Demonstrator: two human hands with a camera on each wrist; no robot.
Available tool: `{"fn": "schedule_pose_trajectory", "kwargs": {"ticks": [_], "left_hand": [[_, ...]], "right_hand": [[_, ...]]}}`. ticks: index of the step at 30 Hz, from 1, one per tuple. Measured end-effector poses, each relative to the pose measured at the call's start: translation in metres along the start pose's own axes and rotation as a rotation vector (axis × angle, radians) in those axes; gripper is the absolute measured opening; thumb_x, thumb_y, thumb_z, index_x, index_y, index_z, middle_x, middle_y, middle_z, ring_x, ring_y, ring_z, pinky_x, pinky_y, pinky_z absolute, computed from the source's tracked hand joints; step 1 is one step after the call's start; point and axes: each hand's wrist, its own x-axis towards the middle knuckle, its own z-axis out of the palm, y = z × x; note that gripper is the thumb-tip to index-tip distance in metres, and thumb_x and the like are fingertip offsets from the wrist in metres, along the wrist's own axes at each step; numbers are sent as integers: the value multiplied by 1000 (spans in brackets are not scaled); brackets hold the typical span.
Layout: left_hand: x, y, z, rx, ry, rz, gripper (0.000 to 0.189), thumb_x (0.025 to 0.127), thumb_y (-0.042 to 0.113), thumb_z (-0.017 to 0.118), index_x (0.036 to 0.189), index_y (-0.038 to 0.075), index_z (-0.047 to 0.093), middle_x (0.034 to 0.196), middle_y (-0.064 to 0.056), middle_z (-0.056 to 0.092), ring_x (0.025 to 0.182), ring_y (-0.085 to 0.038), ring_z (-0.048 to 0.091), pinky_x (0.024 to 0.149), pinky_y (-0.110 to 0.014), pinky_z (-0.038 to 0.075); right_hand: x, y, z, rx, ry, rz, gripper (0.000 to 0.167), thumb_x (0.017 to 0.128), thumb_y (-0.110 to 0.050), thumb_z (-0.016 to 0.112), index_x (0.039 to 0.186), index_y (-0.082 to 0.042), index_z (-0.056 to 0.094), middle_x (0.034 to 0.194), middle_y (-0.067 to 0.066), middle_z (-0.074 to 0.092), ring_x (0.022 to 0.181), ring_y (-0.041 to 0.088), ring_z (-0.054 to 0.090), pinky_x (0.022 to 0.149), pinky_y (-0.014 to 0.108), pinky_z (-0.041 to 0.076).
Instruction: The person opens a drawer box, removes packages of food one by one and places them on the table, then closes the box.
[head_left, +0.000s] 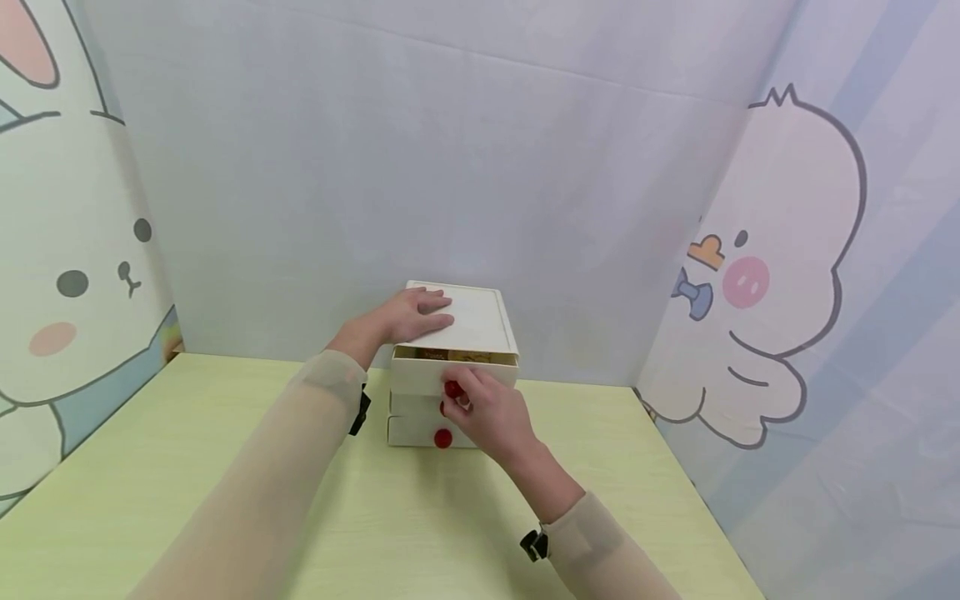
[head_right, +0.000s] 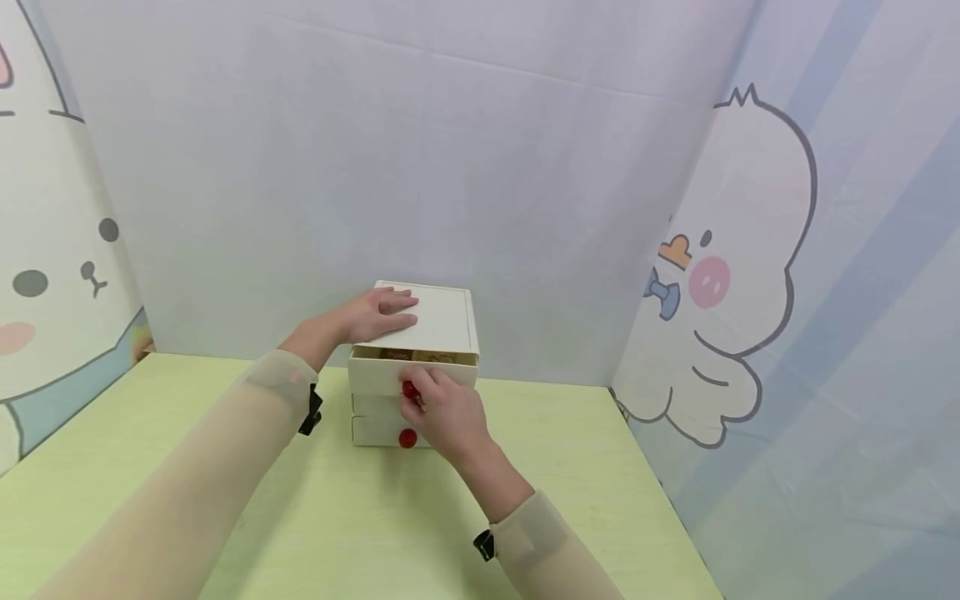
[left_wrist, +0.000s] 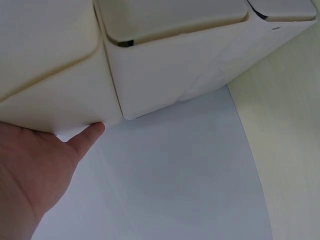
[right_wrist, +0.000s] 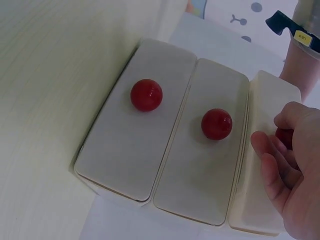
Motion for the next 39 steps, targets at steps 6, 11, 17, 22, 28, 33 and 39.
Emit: {"fn": "schedule_pose_trajectory", "kwargs": {"ticks": [6, 11, 17, 22, 28, 33, 39], "left_hand": [[0, -1, 0, 3, -2, -4, 67, 110, 56, 56, 168, 24, 48, 183, 0, 31, 174, -34, 8, 138, -63, 15], [-1, 0, 0, 1, -4, -6, 67, 110, 56, 56, 169, 23, 47, 183, 0, 31, 174, -35, 9, 138, -63, 16], [-2, 1, 0, -1, -6, -9, 68, 110, 57, 56, 169, 24, 47, 183, -1, 30, 174, -35, 8, 138, -65, 15], [-3, 1, 1, 1, -4, -1, 67, 110, 56, 55, 169, 23, 47, 183, -2, 30, 173, -36, 8, 138, -65, 14], [-2, 0, 1, -14, 0, -2, 67, 111, 55, 57, 169, 24, 47, 183, -1, 30, 174, -35, 8, 138, -64, 15], [-1, -1, 1, -3, 1, 8, 67, 111, 55, 55, 169, 23, 46, 183, -1, 30, 174, -35, 8, 138, -65, 13], [-1, -1, 1, -11, 2, 14, 67, 111, 55, 56, 169, 23, 47, 183, -1, 30, 174, -35, 8, 138, -64, 14]], "right_hand": [[-2, -2, -1, -7, -4, 0, 27, 92, -14, 88, 114, -19, 73, 94, -5, 75, 80, 6, 74, 60, 22, 59], [-4, -4, -2, -10, -4, -7, 28, 91, -14, 89, 114, -20, 73, 93, -5, 75, 79, 6, 74, 60, 22, 59], [-6, -5, -3, -24, -4, -13, 29, 91, -13, 89, 114, -21, 72, 91, -6, 74, 77, 4, 72, 58, 20, 56], [-7, -7, -5, -32, -3, -21, 29, 91, -13, 89, 113, -21, 72, 91, -6, 74, 78, 4, 71, 58, 21, 57], [-8, -9, -6, -38, 9, -31, 30, 90, -13, 90, 113, -21, 72, 90, -6, 73, 77, 4, 72, 58, 21, 57], [-9, -9, -8, -36, 13, -34, 31, 90, -13, 91, 114, -20, 72, 90, -6, 73, 77, 4, 72, 58, 22, 57], [-10, -11, -10, -34, 2, -37, 31, 91, -14, 91, 114, -21, 72, 91, -6, 74, 77, 4, 73, 58, 22, 58]]}}
